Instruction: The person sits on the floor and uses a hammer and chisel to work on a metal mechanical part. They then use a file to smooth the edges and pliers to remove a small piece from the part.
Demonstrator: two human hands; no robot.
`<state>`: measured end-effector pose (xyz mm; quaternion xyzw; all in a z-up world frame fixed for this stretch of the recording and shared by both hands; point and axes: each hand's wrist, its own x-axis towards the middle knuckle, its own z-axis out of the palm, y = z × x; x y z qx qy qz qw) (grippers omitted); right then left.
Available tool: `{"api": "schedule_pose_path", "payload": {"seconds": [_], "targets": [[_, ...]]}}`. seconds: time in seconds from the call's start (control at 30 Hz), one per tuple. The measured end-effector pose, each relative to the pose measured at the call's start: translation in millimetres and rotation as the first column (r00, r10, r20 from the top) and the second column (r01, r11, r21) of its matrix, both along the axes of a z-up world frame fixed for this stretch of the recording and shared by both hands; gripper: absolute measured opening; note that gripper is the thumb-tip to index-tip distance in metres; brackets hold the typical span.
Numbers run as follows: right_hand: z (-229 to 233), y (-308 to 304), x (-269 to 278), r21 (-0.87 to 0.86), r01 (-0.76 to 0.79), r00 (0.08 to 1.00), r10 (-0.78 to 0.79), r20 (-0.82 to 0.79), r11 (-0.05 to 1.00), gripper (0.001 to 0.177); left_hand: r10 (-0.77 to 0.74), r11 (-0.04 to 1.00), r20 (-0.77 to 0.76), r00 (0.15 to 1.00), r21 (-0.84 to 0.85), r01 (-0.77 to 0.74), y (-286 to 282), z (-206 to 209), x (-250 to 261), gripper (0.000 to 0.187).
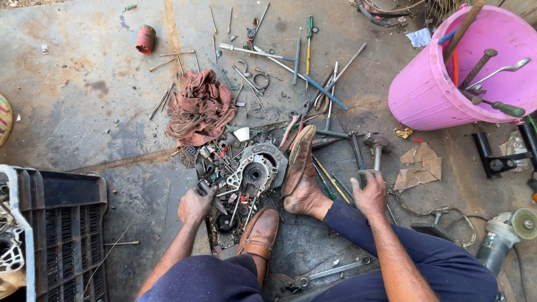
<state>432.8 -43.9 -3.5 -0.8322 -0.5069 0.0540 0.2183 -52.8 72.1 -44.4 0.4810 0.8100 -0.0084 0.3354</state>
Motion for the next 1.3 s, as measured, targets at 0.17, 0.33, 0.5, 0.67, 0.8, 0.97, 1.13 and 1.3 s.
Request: {"api": "schedule_pose_path", "payload": {"seconds": [0.17,0.33,0.5,0.67,0.8,0.97,1.13,1.3], "targets": [[-3.1,-2.8,-0.7,-0.004,0.003,1.0,-0.003,-0.004,1.0,0.032,0.033,0.999,0.088,0.996,0.009,-0.034,-2.6,-15.3,-6.1,0.062],[-5.4,-1.7,-1.2,-0.067,0.011,0.999,-0.009,0.031,0.998,0.036,0.103,0.992,0.232,0.967,0.048,-0.117,-2.5,-33.6,-14.0,0.054],[-5.6,-3.5,-0.8,-0.067,-0.005,0.999,0.008,0.048,0.998,0.037,0.172,0.966,0.385,0.907,0.114,-0.232,-6.1,-33.7,-19.5,0.04],[-5.5,-4.1,-0.6,-0.025,-0.051,0.998,0.052,0.03,0.998,0.036,0.112,0.93,0.338,0.934,0.295,-0.218,1.3,-26.2,-23.2,0.039],[2.0,0.4,-2.6,-0.022,-0.07,0.997,0.07,0.035,0.997,0.034,-0.054,0.978,0.107,0.993,0.204,0.031,9.7,-10.3,-22.9,0.048],[13.0,-22.7,-33.4,0.082,-0.328,0.923,0.338,-0.184,0.941,0.021,-0.212,0.947,-0.135,0.968,0.215,0.238,2.5,-6.7,-19.5,0.047],[2.4,-71.0,-69.1,-0.5,-0.82,0.537,0.68,-0.5,0.279,0.03,-0.228,0.94,-0.148,0.962,0.224,0.257,-7.2,-5.0,-16.0,0.054],[-64.0,-119.4,-80.2,-0.715,-0.694,0.426,0.85,-0.309,0.088,0.016,-0.245,0.947,-0.155,0.957,0.172,0.27,-10.0,-1.3,-11.4,0.052]]}}
